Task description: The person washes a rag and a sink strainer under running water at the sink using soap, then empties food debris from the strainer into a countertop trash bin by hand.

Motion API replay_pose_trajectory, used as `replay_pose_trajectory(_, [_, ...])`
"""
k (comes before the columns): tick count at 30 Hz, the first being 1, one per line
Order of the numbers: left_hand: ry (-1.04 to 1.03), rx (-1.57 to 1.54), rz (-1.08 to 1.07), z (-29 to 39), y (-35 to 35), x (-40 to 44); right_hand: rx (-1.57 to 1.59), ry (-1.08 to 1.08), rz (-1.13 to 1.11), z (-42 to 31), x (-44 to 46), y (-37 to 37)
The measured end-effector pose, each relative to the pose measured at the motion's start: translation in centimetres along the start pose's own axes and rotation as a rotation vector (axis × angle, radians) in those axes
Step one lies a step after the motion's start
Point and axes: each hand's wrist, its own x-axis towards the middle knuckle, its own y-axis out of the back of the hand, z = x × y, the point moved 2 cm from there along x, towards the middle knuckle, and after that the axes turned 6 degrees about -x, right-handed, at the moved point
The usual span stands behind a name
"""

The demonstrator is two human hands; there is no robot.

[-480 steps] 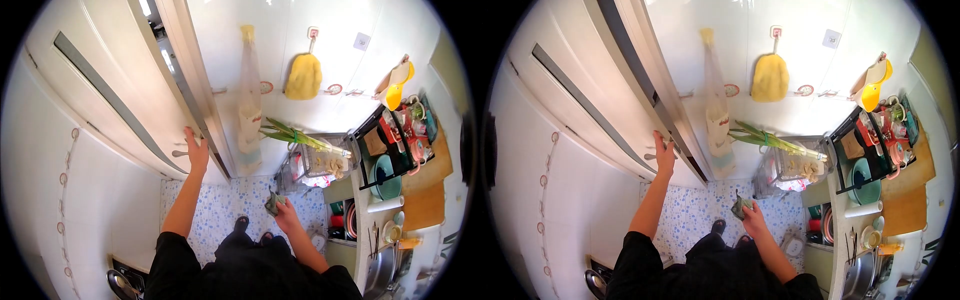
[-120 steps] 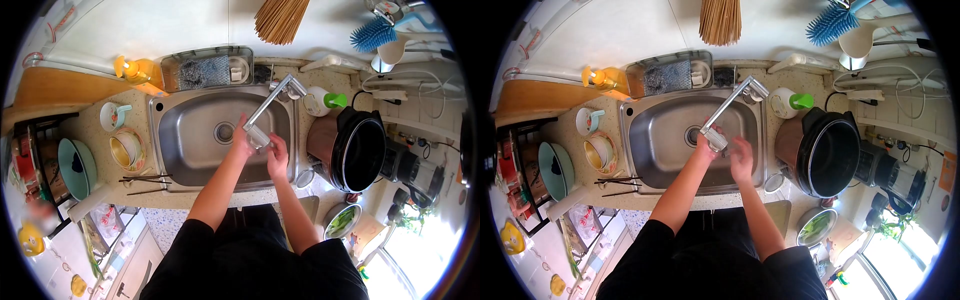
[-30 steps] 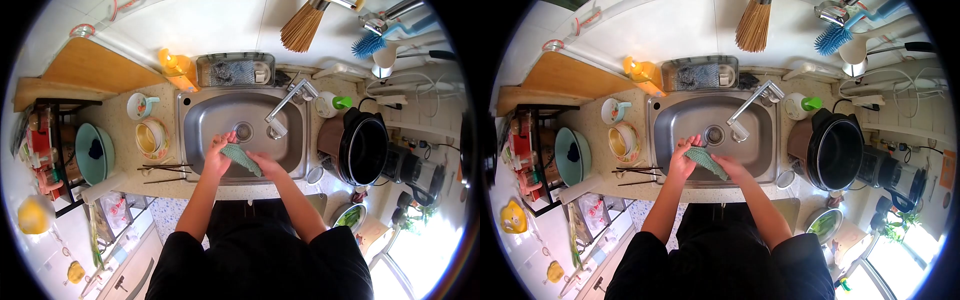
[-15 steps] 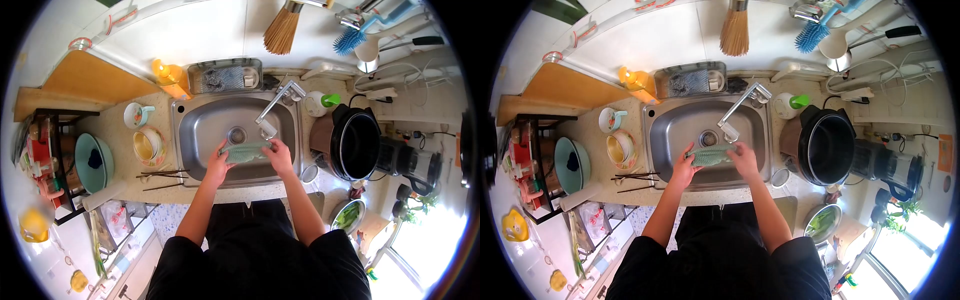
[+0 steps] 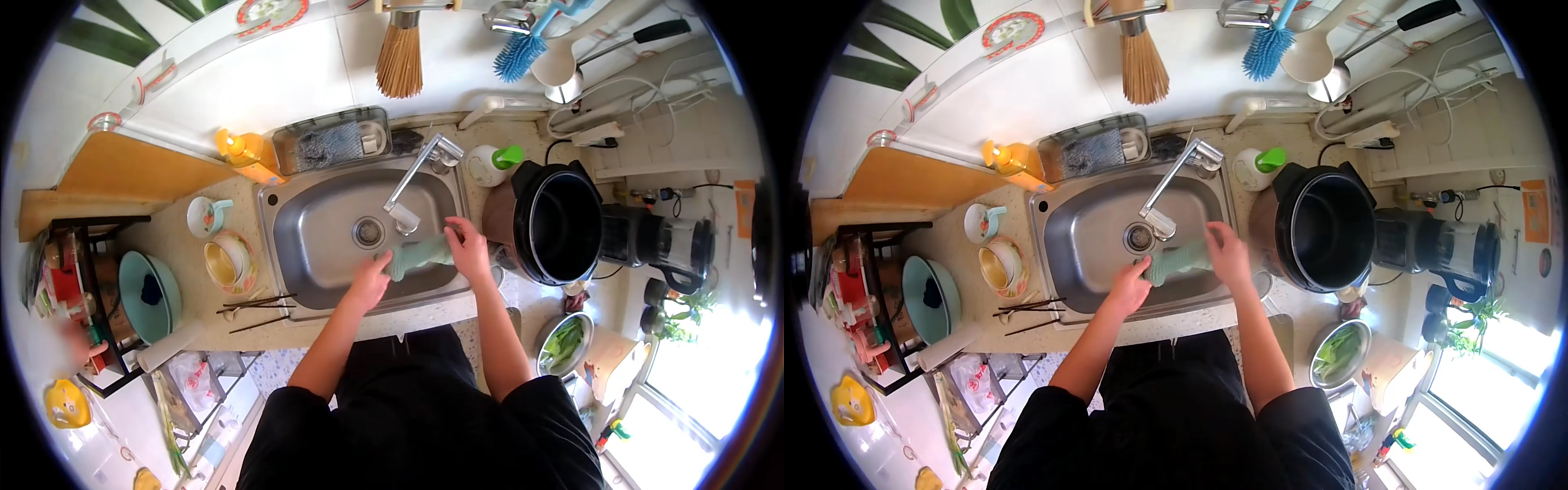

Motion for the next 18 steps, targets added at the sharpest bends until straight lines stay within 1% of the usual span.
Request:
replay_pose_trajectory(2, [-0.019, -0.141, -0.297, 0.2, -4.6, -1.3, -0.111, 0.121, -0.019, -1.3, -0.3, 1.5])
replay_pose_trajectory(3, [0.008, -0.190, -0.301, -0.8, -4.5, -0.5, -0.159, 0.205, 0.033, -2.2, -0.3, 2.5])
replay_pose_trajectory(5, [0.080, -0.344, -0.336, -0.2, -8.3, -1.2, -0.257, 0.375, 0.135, -4.1, -0.1, 4.5])
replay_pose_trajectory(6, [0.116, -0.421, -0.352, 0.1, -10.1, -1.3, -0.269, 0.404, 0.153, -5.0, 0.0, 5.7])
replay_pose_trajectory(8, [0.125, -0.512, -0.492, 0.1, -12.1, -0.6, -0.295, 0.463, 0.188, -6.7, 0.7, 8.4])
replay_pose_trajectory(9, [0.129, -0.556, -0.563, 0.1, -12.9, -0.3, -0.303, 0.525, 0.255, -7.2, 1.3, 9.5])
replay_pose_trajectory(12, [0.097, -0.481, -0.524, -0.5, -15.1, 0.8, -0.476, 0.624, 0.353, -8.0, 3.5, 12.7])
replay_pose_trajectory(13, [0.081, -0.473, -0.532, -0.7, -15.7, 1.4, -0.532, 0.597, 0.329, -7.5, 4.4, 13.3])
replay_pose_trajectory(15, [0.045, -0.459, -0.545, -1.1, -16.7, 3.0, -0.646, 0.585, 0.362, -7.0, 5.7, 14.0])
replay_pose_trajectory(18, [0.068, -0.500, -0.538, -1.7, -17.7, 6.3, -0.742, 0.556, 0.347, -5.7, 7.2, 14.2])
